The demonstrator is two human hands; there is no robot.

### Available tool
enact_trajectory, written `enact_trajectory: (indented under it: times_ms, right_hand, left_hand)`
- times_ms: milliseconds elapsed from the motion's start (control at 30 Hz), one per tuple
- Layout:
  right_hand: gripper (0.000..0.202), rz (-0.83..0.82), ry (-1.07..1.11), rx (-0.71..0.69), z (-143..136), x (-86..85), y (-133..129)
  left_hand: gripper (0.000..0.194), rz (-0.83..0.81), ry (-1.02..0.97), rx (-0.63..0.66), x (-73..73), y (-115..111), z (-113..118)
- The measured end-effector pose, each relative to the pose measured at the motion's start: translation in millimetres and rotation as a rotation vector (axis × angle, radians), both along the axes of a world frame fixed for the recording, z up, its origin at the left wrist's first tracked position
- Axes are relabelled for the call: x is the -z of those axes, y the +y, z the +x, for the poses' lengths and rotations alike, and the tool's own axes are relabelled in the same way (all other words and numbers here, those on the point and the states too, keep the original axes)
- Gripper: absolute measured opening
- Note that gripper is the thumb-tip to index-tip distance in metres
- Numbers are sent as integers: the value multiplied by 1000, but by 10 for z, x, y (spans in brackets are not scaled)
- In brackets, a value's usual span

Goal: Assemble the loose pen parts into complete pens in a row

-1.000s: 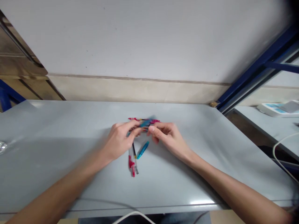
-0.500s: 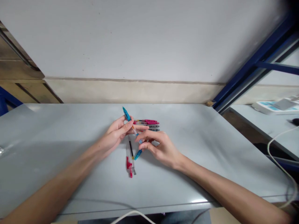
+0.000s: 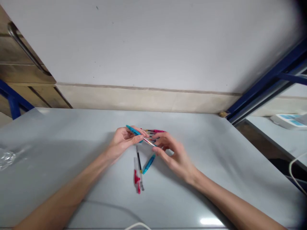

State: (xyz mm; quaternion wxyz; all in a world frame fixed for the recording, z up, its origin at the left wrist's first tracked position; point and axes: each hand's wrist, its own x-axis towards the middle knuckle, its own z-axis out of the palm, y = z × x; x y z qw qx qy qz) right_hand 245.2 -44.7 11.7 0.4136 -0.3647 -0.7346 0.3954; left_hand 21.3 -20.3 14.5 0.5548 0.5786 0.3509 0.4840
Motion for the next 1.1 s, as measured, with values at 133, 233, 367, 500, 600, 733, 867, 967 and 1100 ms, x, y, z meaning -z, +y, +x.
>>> enact_trajectory:
  times_ms: [133,233,367,500,600,733,867,967,1100]
  right_hand:
    - [17,56,-63,138,98,24,126]
    - [14,48,-46,165,128,-13,162]
    - [12,-24,175,168,86,-136,132]
    - [9,-8,278,78,25,-227,76]
    - [5,186,241,238,59,-235,67]
    - [9,498,-21,361,172,-212,130]
    - [14,608,-433,81,122,-139,180]
    - [14,638,-627,46,-16,-62,173]
    - [13,670,-786,65,-171,-7,163]
  left_hand:
    - [22,-38,91,-91,-9,55,-104]
    - [22,-45,145,-137,4,89,-153]
    - [16,71,280,-149,8,75,-117]
    - [10,191,410,-119,25,-3,-7]
    - [7,294,453,-132,31,-43,32]
    - [16,391,577,-325,-2,-10,-75]
    - [21,333,839,-342,-54,67,-261]
    - [19,287,1129,-249,-84,99,-326]
    - [15,261,1278,-52,-122,94,-354]
